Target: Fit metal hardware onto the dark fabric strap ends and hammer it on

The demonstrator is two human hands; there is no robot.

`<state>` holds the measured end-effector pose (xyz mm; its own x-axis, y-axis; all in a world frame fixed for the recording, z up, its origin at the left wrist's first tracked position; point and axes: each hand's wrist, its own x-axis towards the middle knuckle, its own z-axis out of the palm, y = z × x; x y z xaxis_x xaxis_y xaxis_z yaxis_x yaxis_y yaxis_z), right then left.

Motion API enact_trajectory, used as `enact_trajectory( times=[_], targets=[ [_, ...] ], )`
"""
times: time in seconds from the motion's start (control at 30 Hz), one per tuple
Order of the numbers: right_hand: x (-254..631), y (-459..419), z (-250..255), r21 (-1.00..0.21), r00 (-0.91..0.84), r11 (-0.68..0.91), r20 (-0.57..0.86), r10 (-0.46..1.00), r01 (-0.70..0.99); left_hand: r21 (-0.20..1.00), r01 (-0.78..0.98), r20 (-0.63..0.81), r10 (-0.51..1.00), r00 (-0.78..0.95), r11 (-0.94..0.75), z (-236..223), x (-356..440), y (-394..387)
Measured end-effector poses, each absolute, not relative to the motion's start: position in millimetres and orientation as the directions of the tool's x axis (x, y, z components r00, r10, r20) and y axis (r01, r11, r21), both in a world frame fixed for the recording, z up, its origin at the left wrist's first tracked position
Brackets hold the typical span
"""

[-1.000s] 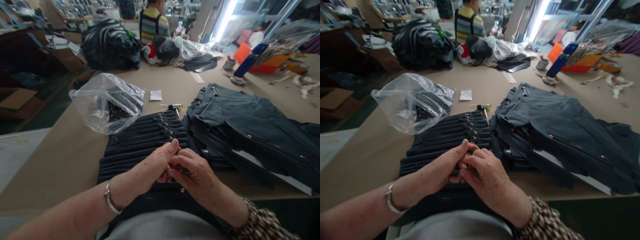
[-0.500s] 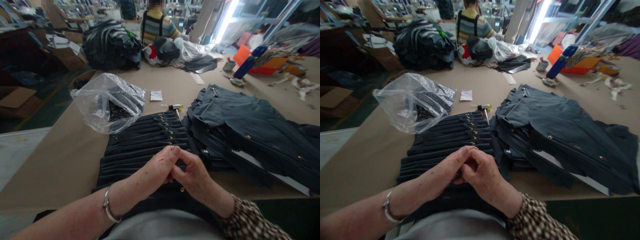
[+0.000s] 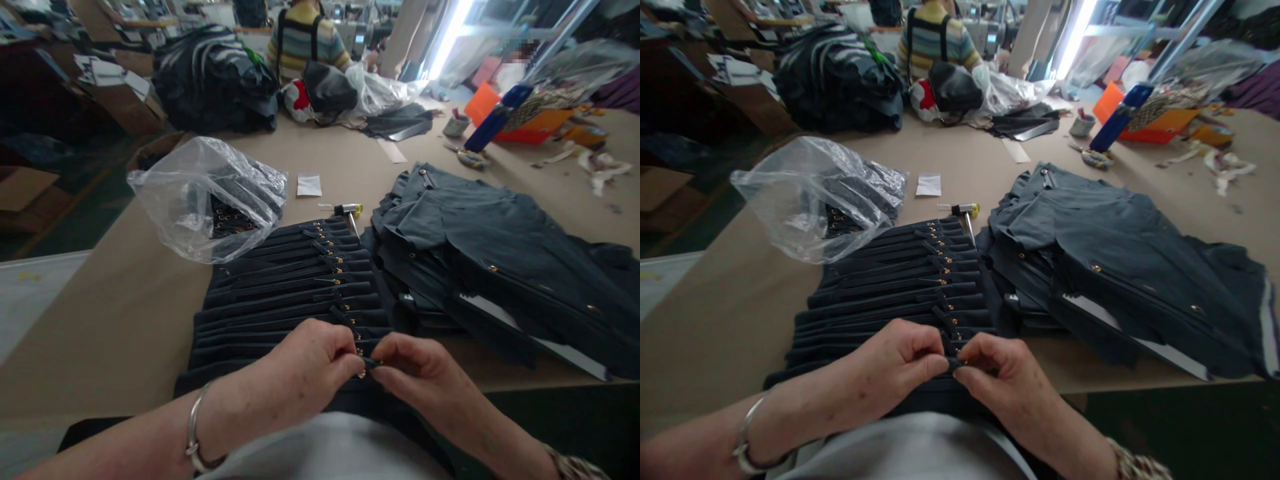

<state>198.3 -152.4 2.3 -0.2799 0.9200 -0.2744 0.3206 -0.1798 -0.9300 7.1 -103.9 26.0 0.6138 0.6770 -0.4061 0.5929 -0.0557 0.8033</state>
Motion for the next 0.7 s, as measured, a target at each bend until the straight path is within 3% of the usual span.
enact_trajectory(
  times=[0.1,0.17,0.43,0.7],
  targets=[
    [207.0,-162.2,-5.1,-0.827,-0.384,0.117,-0.126,0.915,0.549,0.718,0.672,-0.437,0.635,0.637,-0.180,23.8,8.5,-108.7],
    [208.0,-166.3,-13.5,-0.777,-0.416,0.190,-0.100,0.904,0.600,0.656,0.706,-0.432,0.636,0.640,-0.265,21.4,10.0,-110.1],
    [203.7,-169.6,-31.0,-0.770,-0.334,0.080,-0.178,0.926,0.633,0.539,0.735,-0.426,0.619,0.659,-0.411,14.6,12.9,-108.8],
    [196.6,-166.2,-34.2,-0.678,-0.314,0.117,-0.175,0.933,0.726,0.429,0.777,-0.495,0.600,0.629,-0.461,21.0,22.3,-106.4]
  ],
)
